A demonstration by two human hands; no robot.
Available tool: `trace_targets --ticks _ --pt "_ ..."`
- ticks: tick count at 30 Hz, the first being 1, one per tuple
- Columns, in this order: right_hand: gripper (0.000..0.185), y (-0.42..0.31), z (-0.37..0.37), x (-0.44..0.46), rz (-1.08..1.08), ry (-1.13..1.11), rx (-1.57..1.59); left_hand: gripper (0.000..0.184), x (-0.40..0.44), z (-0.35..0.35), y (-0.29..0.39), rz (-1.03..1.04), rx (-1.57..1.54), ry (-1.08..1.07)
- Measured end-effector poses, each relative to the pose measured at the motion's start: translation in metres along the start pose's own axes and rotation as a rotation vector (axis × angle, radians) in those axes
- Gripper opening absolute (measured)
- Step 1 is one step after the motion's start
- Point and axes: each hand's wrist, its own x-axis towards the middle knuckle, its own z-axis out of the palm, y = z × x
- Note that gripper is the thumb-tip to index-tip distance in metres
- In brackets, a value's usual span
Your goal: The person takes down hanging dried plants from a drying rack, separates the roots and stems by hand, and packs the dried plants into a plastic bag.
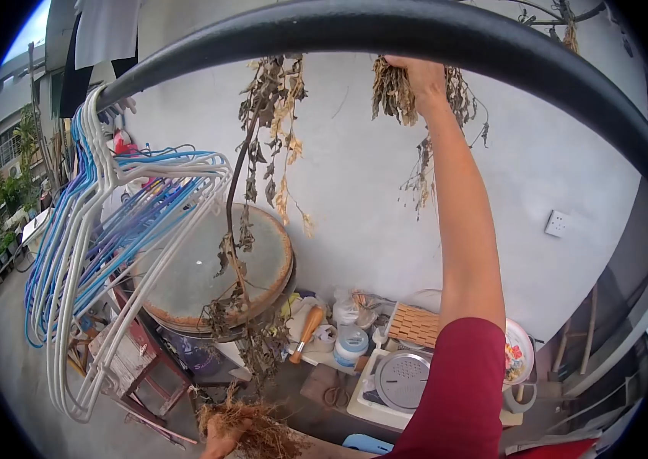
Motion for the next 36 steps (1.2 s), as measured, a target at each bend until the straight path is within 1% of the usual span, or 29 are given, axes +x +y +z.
trace_targets --ticks 1,2,3,4,5,6,7,8,9,10,11,14,15,16,17,18,20,21,22,23,26,27,28,29,32,34,35,36 --pt "0.026 -0.002 -0.005 -0.002 0.021 -0.001 0.021 0.025 -0.001 0.004 0.006 -0.053 -0.037 -0.004" --pt "0.025 -0.006 -0.010 -0.004 0.020 -0.001 0.042 0.027 -0.002 0.007 0.019 -0.109 -0.073 -0.009" --pt "0.024 -0.010 -0.015 -0.006 0.019 -0.003 0.060 0.022 0.001 0.011 0.034 -0.049 -0.077 -0.066" --pt "0.023 -0.013 -0.019 -0.008 0.018 -0.006 0.078 0.024 0.009 0.014 0.063 0.010 -0.084 -0.123" --pt "0.022 -0.016 -0.024 -0.009 0.019 -0.011 0.096 0.031 0.012 0.018 0.079 0.067 -0.092 -0.180" --pt "0.024 -0.018 -0.030 -0.008 0.080 -0.025 0.147 0.028 0.013 0.024 0.073 -0.037 -0.077 -0.181" --pt "0.025 -0.020 -0.035 -0.004 0.142 -0.037 0.200 0.031 0.014 0.030 0.062 -0.141 -0.059 -0.180" --pt "0.027 -0.022 -0.040 -0.002 0.204 -0.049 0.256 0.038 0.015 0.035 0.053 -0.245 -0.039 -0.178" --pt "0.023 -0.026 -0.044 -0.002 0.234 -0.038 0.240 0.040 0.018 0.037 0.048 -0.223 0.086 -0.218" --pt "0.022 -0.013 -0.057 0.009 0.108 -0.005 0.146 0.042 0.020 0.036 0.044 -0.199 0.209 -0.257" --pt "0.021 0.018 -0.079 0.034 -0.019 0.025 0.053 0.044 0.021 0.037 0.043 -0.172 0.330 -0.291" --pt "0.020 0.011 -0.084 0.038 -0.048 0.078 0.146 0.042 0.022 0.036 0.062 -0.128 0.451 -0.328" --pt "0.021 0.007 -0.093 0.035 0.037 0.100 0.283 0.042 0.020 0.035 0.060 -0.079 0.400 -0.298" --pt "0.023 -0.035 -0.078 0.011 0.123 0.123 0.420 0.042 0.018 0.034 0.056 -0.029 0.350 -0.269" --pt "0.028 -0.082 -0.056 -0.007 0.123 -0.030 0.081 0.041 0.016 0.033 0.053 0.020 0.300 -0.239" --pt "0.028 -0.085 -0.057 0.002 0.220 -0.142 0.136 0.041 0.014 0.034 0.050 -0.058 0.155 -0.250" --pt "0.026 -0.080 -0.053 0.009 0.208 -0.107 0.059 0.041 0.013 0.034 0.045 -0.214 -0.136 -0.270" --pt "0.023 -0.075 -0.054 0.013 0.188 -0.207 0.117 0.040 0.012 0.033 0.051 -0.168 -0.100 -0.254" --pt "0.022 -0.072 -0.053 0.016 0.181 -0.213 0.125 0.040 0.010 0.030 0.064 -0.122 -0.064 -0.235" --pt "0.021 -0.067 -0.054 0.016 0.180 -0.189 0.137 0.039 0.009 0.027 0.072 -0.076 -0.028 -0.215" --pt "0.019 -0.041 -0.062 0.009 0.149 -0.027 0.180 0.036 0.007 0.021 0.079 -0.080 0.050 -0.233" --pt "0.018 -0.030 -0.067 0.010 0.146 0.012 0.189 0.036 0.005 0.020 0.060 0.025 0.084 -0.231" --pt "0.018 -0.022 -0.069 0.013 0.145 0.031 0.184 0.037 0.005 0.020 0.025 0.131 0.117 -0.230" --pt "0.017 -0.017 -0.070 0.012 0.151 0.022 0.181 0.039 0.004 0.020 0.007 0.237 0.150 -0.230" --pt "0.015 -0.034 -0.058 -0.006 0.204 -0.146 0.173 0.033 -0.008 0.018 0.061 -0.163 -0.113 -0.156" --pt "0.013 -0.054 -0.050 -0.022 0.236 -0.292 0.172 0.032 -0.010 0.016 0.056 -0.068 -0.014 -0.165" --pt "0.011 -0.046 -0.054 -0.017 0.295 -0.294 0.166 0.032 -0.010 0.016 0.052 -0.021 0.035 -0.172" --pt "0.010 -0.047 -0.052 -0.021 0.296 -0.259 0.200 0.031 -0.011 0.016 0.043 0.014 0.085 -0.164"
